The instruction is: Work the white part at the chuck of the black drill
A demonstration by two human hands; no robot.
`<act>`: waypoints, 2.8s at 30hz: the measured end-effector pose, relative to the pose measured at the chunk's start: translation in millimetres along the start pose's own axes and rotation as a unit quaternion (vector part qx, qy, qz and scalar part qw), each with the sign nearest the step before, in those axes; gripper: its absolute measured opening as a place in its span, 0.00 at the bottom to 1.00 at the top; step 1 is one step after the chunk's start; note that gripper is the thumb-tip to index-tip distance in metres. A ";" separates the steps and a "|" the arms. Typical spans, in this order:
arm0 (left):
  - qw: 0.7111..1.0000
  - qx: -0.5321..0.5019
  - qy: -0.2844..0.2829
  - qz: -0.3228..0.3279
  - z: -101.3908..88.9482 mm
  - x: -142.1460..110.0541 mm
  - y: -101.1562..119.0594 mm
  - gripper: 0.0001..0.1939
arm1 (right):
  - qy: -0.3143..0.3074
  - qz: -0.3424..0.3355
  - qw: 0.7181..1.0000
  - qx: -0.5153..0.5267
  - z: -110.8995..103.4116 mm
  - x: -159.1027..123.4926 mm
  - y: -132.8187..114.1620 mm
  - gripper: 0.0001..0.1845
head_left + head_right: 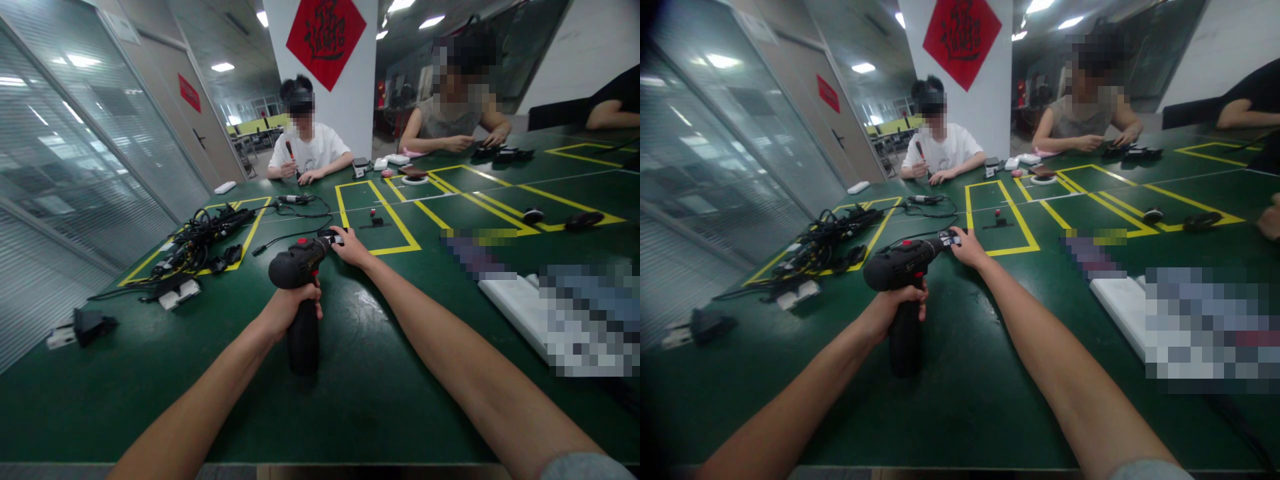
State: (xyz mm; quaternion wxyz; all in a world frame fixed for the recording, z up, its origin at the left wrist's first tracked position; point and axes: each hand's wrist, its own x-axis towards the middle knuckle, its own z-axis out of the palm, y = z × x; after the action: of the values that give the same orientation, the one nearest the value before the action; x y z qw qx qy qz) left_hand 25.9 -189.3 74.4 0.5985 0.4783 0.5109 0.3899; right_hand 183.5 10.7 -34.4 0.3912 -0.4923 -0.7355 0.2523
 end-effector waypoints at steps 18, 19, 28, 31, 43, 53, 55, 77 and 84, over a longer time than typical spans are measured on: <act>1.000 0.006 0.008 -0.002 2.7 -2.4 2.1 0.11 | -0.004 -0.002 1.000 -0.001 -0.8 -0.8 0.8 0.34; 1.000 0.003 0.009 -0.005 2.6 -2.1 1.9 0.11 | -0.004 -0.004 1.000 0.000 -0.7 -0.9 0.9 0.34; 1.000 -0.002 0.009 -0.003 0.7 0.1 -0.9 0.12 | 0.001 -0.011 1.000 0.013 1.1 -0.4 2.3 0.34; 1.000 -0.003 0.010 -0.006 1.0 0.0 -0.4 0.12 | 0.003 -0.010 1.000 0.015 1.1 0.3 2.7 0.33; 1.000 -0.003 -0.002 -0.001 0.2 0.2 -1.5 0.10 | 0.004 -0.001 1.000 0.014 -1.2 -0.8 -1.2 0.32; 1.000 0.009 0.011 -0.004 1.1 0.6 -1.2 0.11 | 0.004 -0.007 1.000 0.008 0.4 0.3 0.2 0.33; 1.000 0.009 0.008 -0.006 0.9 0.6 -1.4 0.11 | 0.002 -0.005 1.000 0.007 0.6 0.3 0.7 0.33; 1.000 -0.005 0.006 0.000 1.8 -2.6 1.1 0.09 | 0.028 -0.004 0.999 0.034 2.7 2.8 7.1 0.42; 1.000 0.000 0.003 -0.006 0.2 -1.5 -0.1 0.09 | 0.037 -0.004 0.998 0.043 3.1 2.8 4.9 0.36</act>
State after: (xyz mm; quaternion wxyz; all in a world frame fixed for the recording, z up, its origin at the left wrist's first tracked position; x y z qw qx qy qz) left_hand 25.9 -190.8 74.6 0.5998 0.4736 0.5155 0.3875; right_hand 182.9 15.2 -39.0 0.4402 -0.4811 -0.7108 0.2635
